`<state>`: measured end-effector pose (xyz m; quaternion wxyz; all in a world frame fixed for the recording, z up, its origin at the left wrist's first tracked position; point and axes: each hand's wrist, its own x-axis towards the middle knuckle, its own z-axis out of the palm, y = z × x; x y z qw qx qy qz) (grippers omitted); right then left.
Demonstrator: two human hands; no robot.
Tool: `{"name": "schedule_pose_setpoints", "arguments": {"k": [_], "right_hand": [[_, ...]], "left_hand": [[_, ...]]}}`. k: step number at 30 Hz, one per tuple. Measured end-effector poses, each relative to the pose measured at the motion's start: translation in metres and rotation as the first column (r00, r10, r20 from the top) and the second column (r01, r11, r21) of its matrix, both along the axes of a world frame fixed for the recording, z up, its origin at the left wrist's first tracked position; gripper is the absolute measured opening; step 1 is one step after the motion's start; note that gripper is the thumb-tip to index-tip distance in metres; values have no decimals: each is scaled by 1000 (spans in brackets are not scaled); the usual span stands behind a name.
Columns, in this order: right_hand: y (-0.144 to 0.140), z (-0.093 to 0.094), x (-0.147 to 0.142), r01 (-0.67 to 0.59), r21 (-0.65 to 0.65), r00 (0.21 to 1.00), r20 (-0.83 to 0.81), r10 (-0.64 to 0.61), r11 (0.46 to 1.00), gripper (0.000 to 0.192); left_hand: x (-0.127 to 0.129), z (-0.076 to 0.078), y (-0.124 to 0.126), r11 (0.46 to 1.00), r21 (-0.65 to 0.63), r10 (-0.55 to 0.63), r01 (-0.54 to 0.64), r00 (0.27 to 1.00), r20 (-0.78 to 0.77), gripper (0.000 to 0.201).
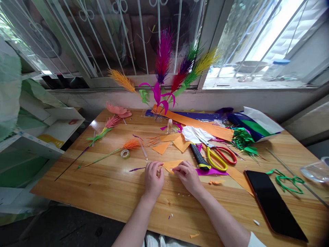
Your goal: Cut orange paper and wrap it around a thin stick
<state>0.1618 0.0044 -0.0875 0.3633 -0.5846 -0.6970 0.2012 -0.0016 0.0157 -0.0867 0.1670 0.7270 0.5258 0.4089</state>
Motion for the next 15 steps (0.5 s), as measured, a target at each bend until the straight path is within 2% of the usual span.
{"name": "schedule_pose_setpoints", "arguments": {"k": [5,11,15], "right_hand": [[2,-5,-1,-31,3,998,62,31,1000,11],[2,-7,-1,-32,9,994,105,30,999,10],[2,-7,-1,-41,17,994,103,39,999,9]], "left_hand": [[5,-2,-4,990,-43,-139,136,988,-71,17],[7,-6,-4,988,-54,-149,143,981,-126,14],[7,-6,-3,987,-66,-155,149,983,-96,15]]}}
